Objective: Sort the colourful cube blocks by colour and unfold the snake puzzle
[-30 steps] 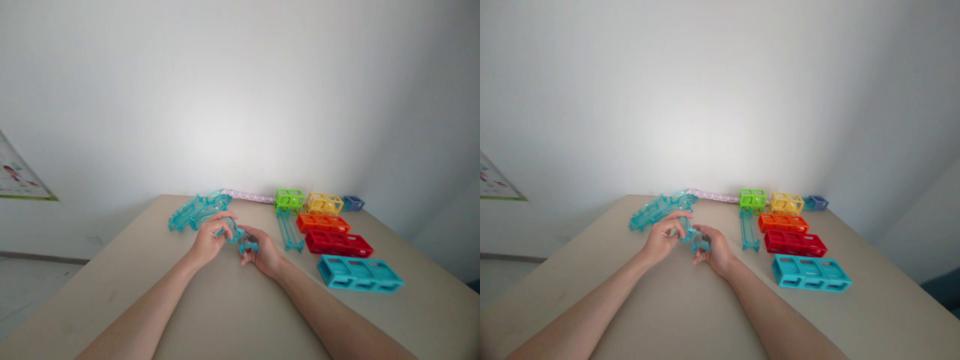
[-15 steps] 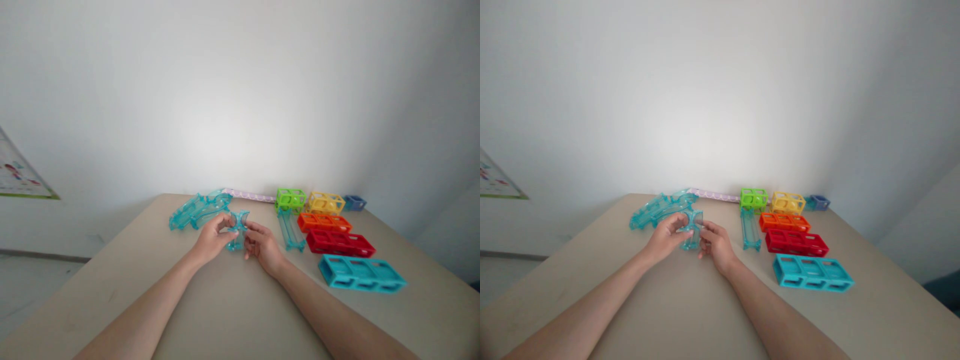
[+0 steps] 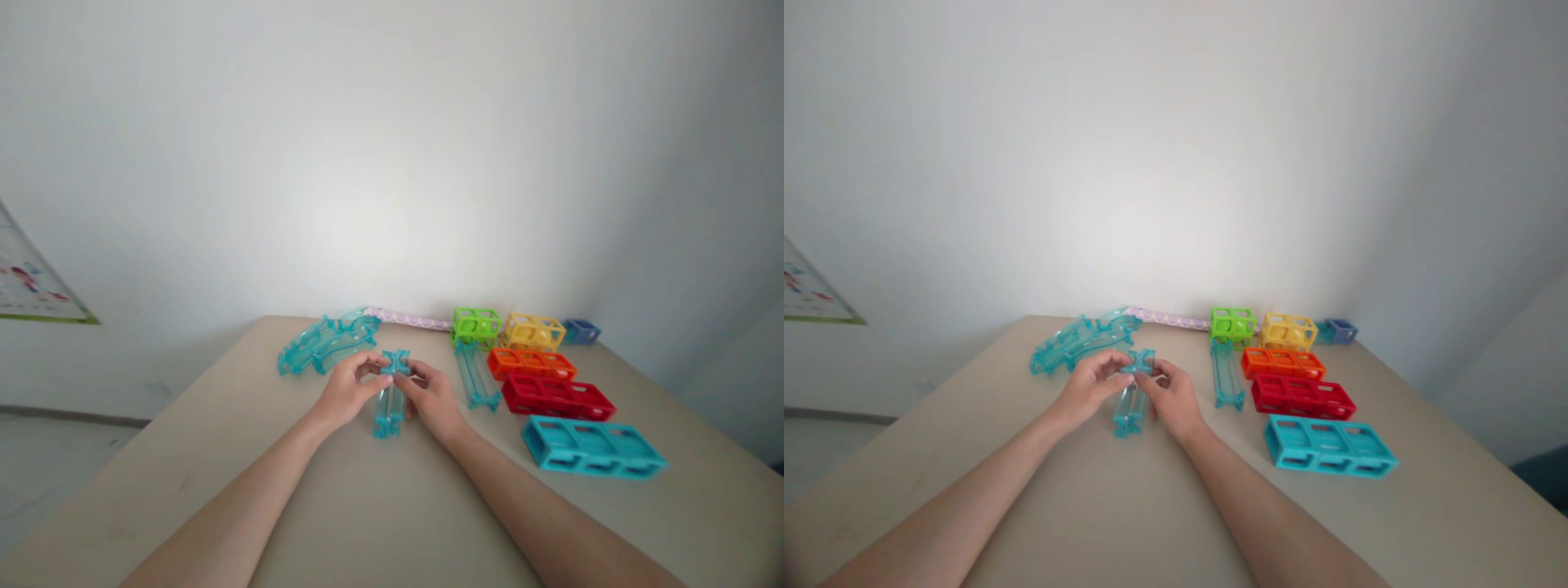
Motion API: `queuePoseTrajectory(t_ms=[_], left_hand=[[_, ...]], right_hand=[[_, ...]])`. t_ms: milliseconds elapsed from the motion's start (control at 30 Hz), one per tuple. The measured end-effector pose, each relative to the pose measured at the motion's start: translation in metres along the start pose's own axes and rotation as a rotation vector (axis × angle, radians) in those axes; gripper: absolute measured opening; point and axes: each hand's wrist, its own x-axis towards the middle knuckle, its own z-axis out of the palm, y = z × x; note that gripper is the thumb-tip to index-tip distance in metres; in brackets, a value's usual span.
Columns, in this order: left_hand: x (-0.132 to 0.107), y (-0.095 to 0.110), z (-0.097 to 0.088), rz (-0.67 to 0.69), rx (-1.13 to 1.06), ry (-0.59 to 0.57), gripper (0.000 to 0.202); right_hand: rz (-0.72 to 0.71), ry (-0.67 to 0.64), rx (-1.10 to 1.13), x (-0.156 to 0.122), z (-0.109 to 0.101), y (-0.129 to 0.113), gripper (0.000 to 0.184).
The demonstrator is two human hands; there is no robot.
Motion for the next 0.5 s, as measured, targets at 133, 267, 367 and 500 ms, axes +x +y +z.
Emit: queuePoseTrajectory(t_ms=[133,267,367,500], left_hand=[[0.0005,-0.0015,-0.0001,0.008,-0.035,0.008,0.024],[0.0002,-0.0008,0.0005,0.002,-0.085,-0.008,0.029],[-0.0005,0.0008,0.0014,-0.023,-0.14,-0.016,0.034],[0.0004,0.0,-0.0007,-0.11,-0.224,0.077,0.044]], right_hand=[[0.006,0.008,-0.005,-0.0002,-0.0009,-0.0033,0.031],[0.001,-0.005,-0.002,0.0009,-0.0026,-0.0046,0.031],[0.008,-0.04,0.054,0.0026,-0.0026,-0.0017,0.031],[0.035,0.0,0.163,0.004,-0.0014,0.005,0.036]])
